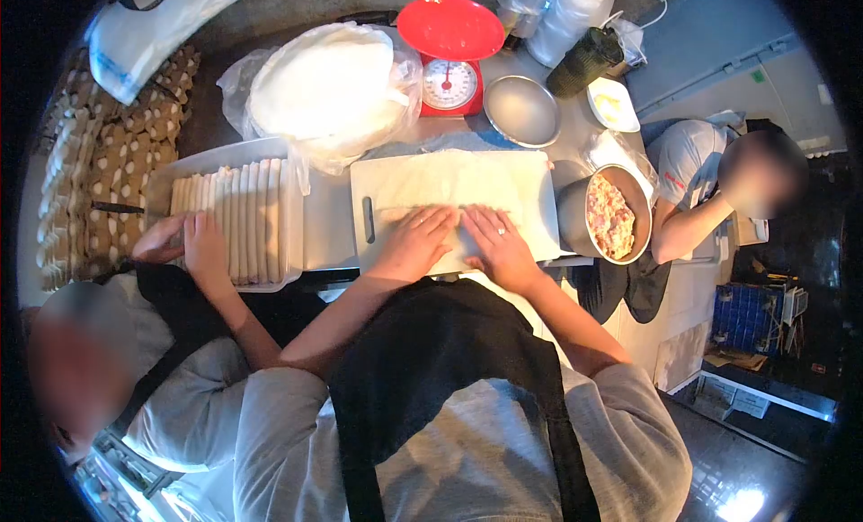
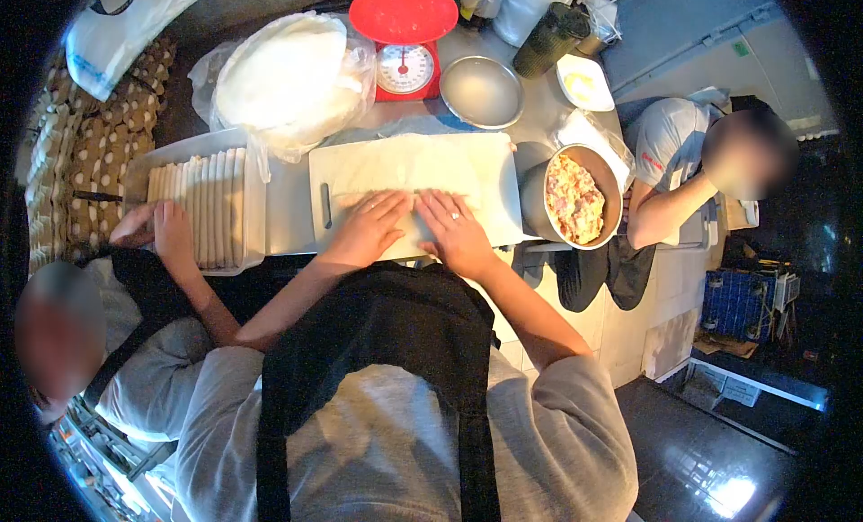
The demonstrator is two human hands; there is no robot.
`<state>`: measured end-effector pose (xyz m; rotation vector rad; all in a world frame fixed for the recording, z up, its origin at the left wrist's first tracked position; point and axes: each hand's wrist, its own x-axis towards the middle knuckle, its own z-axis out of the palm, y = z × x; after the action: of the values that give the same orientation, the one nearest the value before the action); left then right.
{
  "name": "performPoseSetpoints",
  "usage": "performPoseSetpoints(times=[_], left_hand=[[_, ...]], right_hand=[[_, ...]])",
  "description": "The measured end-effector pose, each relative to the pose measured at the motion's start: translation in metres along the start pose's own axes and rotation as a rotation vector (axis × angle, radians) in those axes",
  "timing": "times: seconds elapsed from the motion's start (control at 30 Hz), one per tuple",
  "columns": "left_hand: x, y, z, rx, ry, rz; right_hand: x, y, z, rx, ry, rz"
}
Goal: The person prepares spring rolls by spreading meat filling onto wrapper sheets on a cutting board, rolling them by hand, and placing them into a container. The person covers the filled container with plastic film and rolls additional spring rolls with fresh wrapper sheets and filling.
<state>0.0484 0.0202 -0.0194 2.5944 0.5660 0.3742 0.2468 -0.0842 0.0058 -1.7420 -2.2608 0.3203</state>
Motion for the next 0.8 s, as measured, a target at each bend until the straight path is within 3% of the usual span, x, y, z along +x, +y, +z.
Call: performPoseSetpoints(times=[0.13,0.2,0.4,0.43,0.47,0.6,0.63,0.73,0.8], left_hand=[[0.05,-0.037,0.004,0.271,-0.003,-0.042],[0.07,-0.043,-0.014,0.279,0.022,-0.115],[0.035,-0.038,-0.001,0.075,0.054,-0.033],[0.033,-0.042,0.006,0.118,0.185,0.022],[0.036,-0.047,0.012,0.123,0.181,0.002],[0.059,-0.051,-0.005,0.117,0.249,-0.047],[0.06,-0.051,-0.012,0.111,0.225,-0.081],[0.054,-0.067,-0.008,0.074,0.23,-0.095],[0.049,-0.073,-0.004,0.031,0.258,-0.091]], right_hand=[[0.06,0.043,0.002,-0.247,-0.067,0.085],[0.077,0.054,0.002,-0.265,0.02,0.094],[0.049,0.032,-0.002,-0.178,-0.027,0.022],[0.045,0.032,0.003,-0.17,-0.035,0.021],[0.041,0.033,0.008,-0.163,-0.044,0.021],[0.074,0.051,0.003,-0.185,0.019,0.054],[0.077,0.055,0.005,-0.234,0.153,0.013],[0.067,0.06,-0.002,-0.124,0.066,0.156],[0.064,0.064,0.006,-0.14,0.213,0.074]])
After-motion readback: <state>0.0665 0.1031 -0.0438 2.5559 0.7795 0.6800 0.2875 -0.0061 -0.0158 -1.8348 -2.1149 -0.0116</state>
